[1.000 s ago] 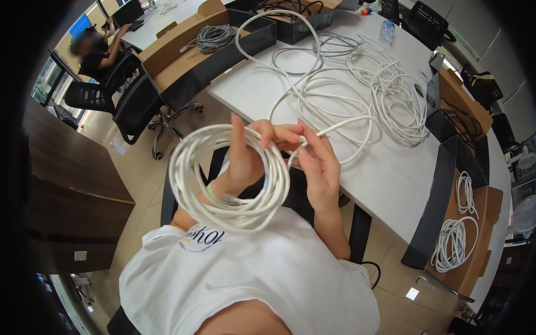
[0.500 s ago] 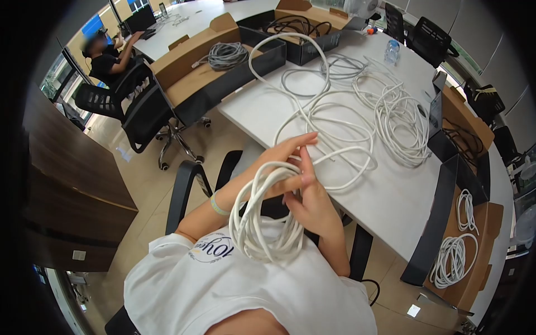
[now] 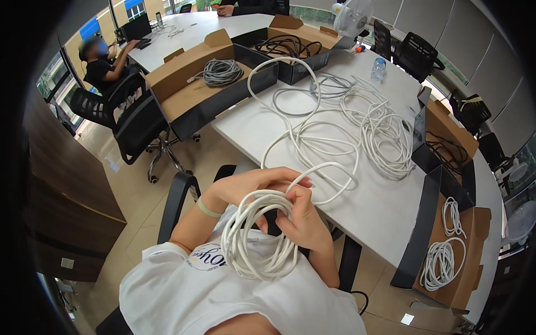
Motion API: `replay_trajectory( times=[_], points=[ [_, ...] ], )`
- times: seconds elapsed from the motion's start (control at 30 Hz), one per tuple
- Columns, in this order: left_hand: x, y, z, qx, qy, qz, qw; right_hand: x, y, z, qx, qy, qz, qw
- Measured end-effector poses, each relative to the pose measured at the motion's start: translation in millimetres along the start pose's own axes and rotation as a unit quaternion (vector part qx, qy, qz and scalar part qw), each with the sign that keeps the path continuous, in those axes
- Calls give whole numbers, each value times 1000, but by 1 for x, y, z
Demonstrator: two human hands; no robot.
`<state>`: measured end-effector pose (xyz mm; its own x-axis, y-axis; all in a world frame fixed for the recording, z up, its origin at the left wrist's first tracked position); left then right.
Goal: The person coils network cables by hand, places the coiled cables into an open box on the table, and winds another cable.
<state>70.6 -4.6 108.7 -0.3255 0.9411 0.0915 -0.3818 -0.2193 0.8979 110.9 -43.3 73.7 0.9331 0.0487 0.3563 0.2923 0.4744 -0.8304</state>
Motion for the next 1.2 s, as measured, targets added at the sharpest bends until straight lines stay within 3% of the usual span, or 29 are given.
replay_trajectory(
  times=[0.07,0.13,0.23,0.37,0.43,0.53,0.57,0.6,0.63,0.67,0.7,0.8,1.03,1.1,1.13,1.2],
  points=[
    [2,3,0,-4,2,-17,1000,1,17,-5,-45,12,40,998],
    [5,3,2,-8,1,-25,1000,-3,12,-3,-31,-9,15,999],
    [14,-14,4,10,40,96,994,-9,14,-8,-75,-40,72,994],
    [9,-13,6,-20,44,109,993,-6,-3,-5,-4,-8,93,996],
    [13,-17,5,11,90,39,995,-8,10,-13,-135,4,170,976],
    [9,-14,4,5,99,92,991,-11,30,-41,-328,24,276,903],
    [10,1,4,-64,116,128,983,-21,33,-36,-281,-71,326,900],
    [12,1,7,-66,109,125,984,-29,34,-32,-230,-164,372,884],
    [5,12,9,-123,57,197,971,-28,33,-33,-232,-156,372,885],
    [-5,22,8,-183,5,268,946,-22,37,-31,-244,-115,393,879],
    [0,16,8,-88,30,122,988,-16,40,-31,-255,-74,414,871],
    [8,20,3,-134,47,42,989,-2,50,-30,-280,47,473,834],
    [25,71,-6,-214,69,296,928,7,71,-49,-301,316,585,684],
    [37,79,-12,-268,105,375,881,39,12,-45,-63,347,362,863],
    [49,77,-15,-268,135,380,875,45,8,-49,-86,321,285,899],
    [73,74,-23,-252,192,370,873,58,-9,-61,-28,352,161,922]
  ],
)
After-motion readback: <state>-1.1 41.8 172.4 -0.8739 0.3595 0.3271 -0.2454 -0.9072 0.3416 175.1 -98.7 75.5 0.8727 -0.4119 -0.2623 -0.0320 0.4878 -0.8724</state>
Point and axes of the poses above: each hand's wrist, its own z-axis towards the middle knuckle, its own x-axis out of the back of the hand, y = z × x, the point moved 10 cm from there along z, towards the middle knuckle, and after that the axes turned 6 degrees about -x, right-handed, at the moved point
